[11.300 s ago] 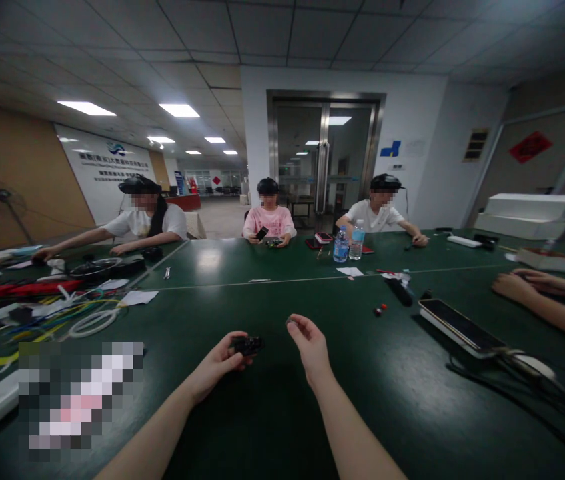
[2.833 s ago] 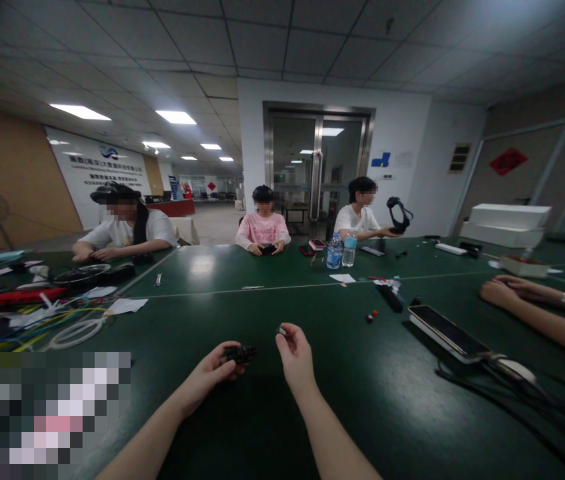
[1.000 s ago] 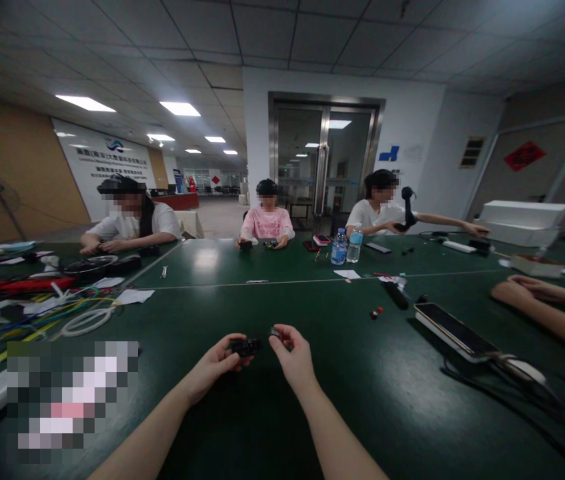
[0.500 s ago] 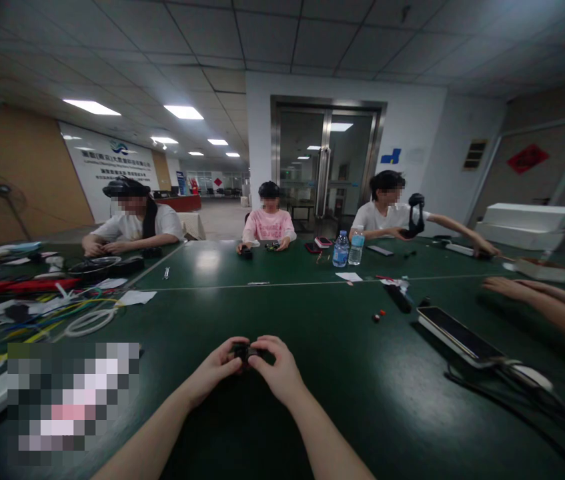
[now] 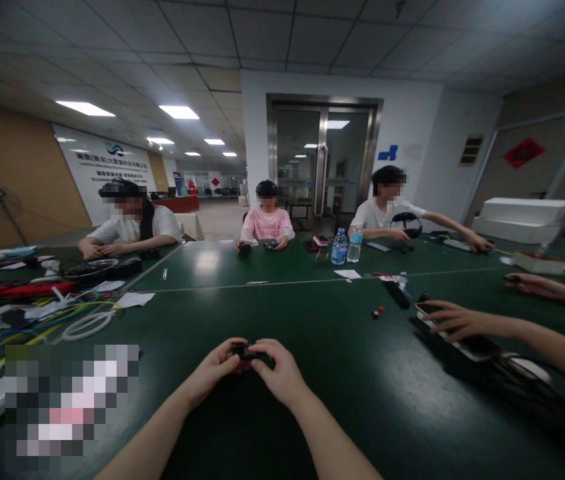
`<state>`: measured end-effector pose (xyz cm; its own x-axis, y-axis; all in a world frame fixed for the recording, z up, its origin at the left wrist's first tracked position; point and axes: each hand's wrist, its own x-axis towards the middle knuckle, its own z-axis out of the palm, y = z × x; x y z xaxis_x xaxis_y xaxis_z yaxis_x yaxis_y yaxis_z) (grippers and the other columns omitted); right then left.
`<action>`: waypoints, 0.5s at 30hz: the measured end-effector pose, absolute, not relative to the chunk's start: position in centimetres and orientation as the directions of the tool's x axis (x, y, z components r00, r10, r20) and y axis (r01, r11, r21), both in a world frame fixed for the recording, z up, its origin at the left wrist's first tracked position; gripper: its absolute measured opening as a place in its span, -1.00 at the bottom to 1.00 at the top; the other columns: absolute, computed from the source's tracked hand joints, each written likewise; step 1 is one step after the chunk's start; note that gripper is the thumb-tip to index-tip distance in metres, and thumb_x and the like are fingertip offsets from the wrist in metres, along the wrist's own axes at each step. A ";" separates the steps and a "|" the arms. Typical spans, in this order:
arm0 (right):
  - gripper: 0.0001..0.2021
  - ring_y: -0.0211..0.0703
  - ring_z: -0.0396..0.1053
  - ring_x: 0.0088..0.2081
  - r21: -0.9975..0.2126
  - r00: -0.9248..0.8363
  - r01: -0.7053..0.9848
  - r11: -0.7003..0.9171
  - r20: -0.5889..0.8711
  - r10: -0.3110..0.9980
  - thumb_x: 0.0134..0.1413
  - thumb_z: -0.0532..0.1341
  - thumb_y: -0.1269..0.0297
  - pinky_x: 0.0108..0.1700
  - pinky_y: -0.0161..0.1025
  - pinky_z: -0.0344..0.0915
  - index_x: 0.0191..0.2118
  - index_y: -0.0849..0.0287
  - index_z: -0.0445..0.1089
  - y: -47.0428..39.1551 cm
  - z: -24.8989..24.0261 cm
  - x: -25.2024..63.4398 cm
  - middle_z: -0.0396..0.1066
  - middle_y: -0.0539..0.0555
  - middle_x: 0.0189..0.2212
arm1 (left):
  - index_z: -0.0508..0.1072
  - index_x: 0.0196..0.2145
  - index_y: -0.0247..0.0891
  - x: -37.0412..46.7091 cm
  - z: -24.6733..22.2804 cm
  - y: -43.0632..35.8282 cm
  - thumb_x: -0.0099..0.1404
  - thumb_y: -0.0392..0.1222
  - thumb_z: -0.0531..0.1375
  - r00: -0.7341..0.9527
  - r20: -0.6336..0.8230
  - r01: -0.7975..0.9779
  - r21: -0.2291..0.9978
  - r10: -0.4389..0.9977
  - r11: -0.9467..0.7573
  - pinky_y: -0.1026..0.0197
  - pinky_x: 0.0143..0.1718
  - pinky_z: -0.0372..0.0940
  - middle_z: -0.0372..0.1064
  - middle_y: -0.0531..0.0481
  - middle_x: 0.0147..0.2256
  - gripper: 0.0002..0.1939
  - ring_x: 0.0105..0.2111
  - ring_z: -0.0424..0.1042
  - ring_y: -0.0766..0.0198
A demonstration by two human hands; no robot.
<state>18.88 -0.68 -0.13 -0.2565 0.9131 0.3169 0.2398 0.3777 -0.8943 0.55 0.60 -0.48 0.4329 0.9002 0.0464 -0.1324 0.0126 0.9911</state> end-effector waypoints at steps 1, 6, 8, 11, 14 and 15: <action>-0.78 -0.12 0.28 -0.07 -0.888 -0.267 0.239 0.393 0.329 0.906 -0.05 0.16 0.35 -0.04 -0.12 0.21 -0.23 0.01 0.41 -0.7 -0.1 18.9 0.33 0.03 -0.14 | 0.27 -0.12 -0.25 0.5 -0.5 0.6 0.10 -0.12 0.21 0.437 0.041 -0.132 0.991 0.899 0.019 0.18 -0.26 0.20 0.38 -0.06 -0.31 -0.61 -0.29 0.37 0.21; -0.79 -0.15 0.29 -0.11 -0.878 -0.286 0.248 0.409 0.337 0.897 0.00 0.12 0.36 -0.01 -0.12 0.21 -0.23 -0.01 0.41 -0.9 0.4 18.8 0.32 0.02 -0.20 | 0.27 -0.12 -0.24 0.5 -0.7 0.8 0.09 -0.12 0.22 0.436 0.023 -0.134 0.990 0.900 0.040 0.18 -0.24 0.20 0.39 -0.06 -0.29 -0.61 -0.28 0.38 0.20; -0.79 -0.14 0.29 -0.11 -0.876 -0.284 0.247 0.415 0.344 0.895 0.00 0.11 0.36 -0.02 -0.13 0.21 -0.23 -0.01 0.40 -1.0 0.4 18.8 0.32 0.02 -0.20 | 0.27 -0.12 -0.23 0.5 -0.7 0.8 0.08 -0.12 0.23 0.435 0.006 -0.129 0.990 0.900 0.055 0.18 -0.23 0.20 0.39 -0.06 -0.27 -0.60 -0.25 0.37 0.19; -0.78 -0.13 0.29 -0.12 -0.870 -0.278 0.256 0.422 0.352 0.894 0.00 0.11 0.36 -0.05 -0.13 0.23 -0.23 -0.02 0.40 -0.9 0.4 18.8 0.32 0.02 -0.20 | 0.29 -0.14 -0.23 0.5 -0.7 0.8 0.06 -0.10 0.24 0.421 -0.001 -0.118 0.991 0.907 0.057 0.18 -0.24 0.20 0.37 -0.07 -0.24 -0.59 -0.22 0.36 0.17; -0.79 -0.12 0.30 -0.13 -0.866 -0.281 0.268 0.421 0.348 0.894 0.00 0.11 0.35 -0.07 -0.13 0.24 -0.23 -0.02 0.41 -0.8 0.3 18.8 0.32 0.02 -0.21 | 0.32 -0.16 -0.23 0.6 -0.8 0.8 0.04 -0.09 0.25 0.397 0.005 -0.108 0.993 0.918 0.042 0.19 -0.25 0.21 0.37 -0.07 -0.24 -0.60 -0.23 0.34 0.18; -0.79 -0.12 0.30 -0.13 -0.864 -0.285 0.270 0.424 0.349 0.893 0.00 0.11 0.35 -0.06 -0.13 0.24 -0.23 -0.02 0.41 -0.8 0.3 18.8 0.32 0.02 -0.21 | 0.33 -0.16 -0.23 0.5 -0.8 0.9 0.03 -0.09 0.25 0.391 0.002 -0.105 0.994 0.920 0.042 0.18 -0.25 0.21 0.37 -0.07 -0.23 -0.60 -0.24 0.34 0.19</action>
<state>18.83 -0.83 0.28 -0.2849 0.8926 0.3494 0.2695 0.4244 -0.8644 0.54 0.86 -0.81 0.3910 0.9204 0.0024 -0.1052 0.0420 0.9936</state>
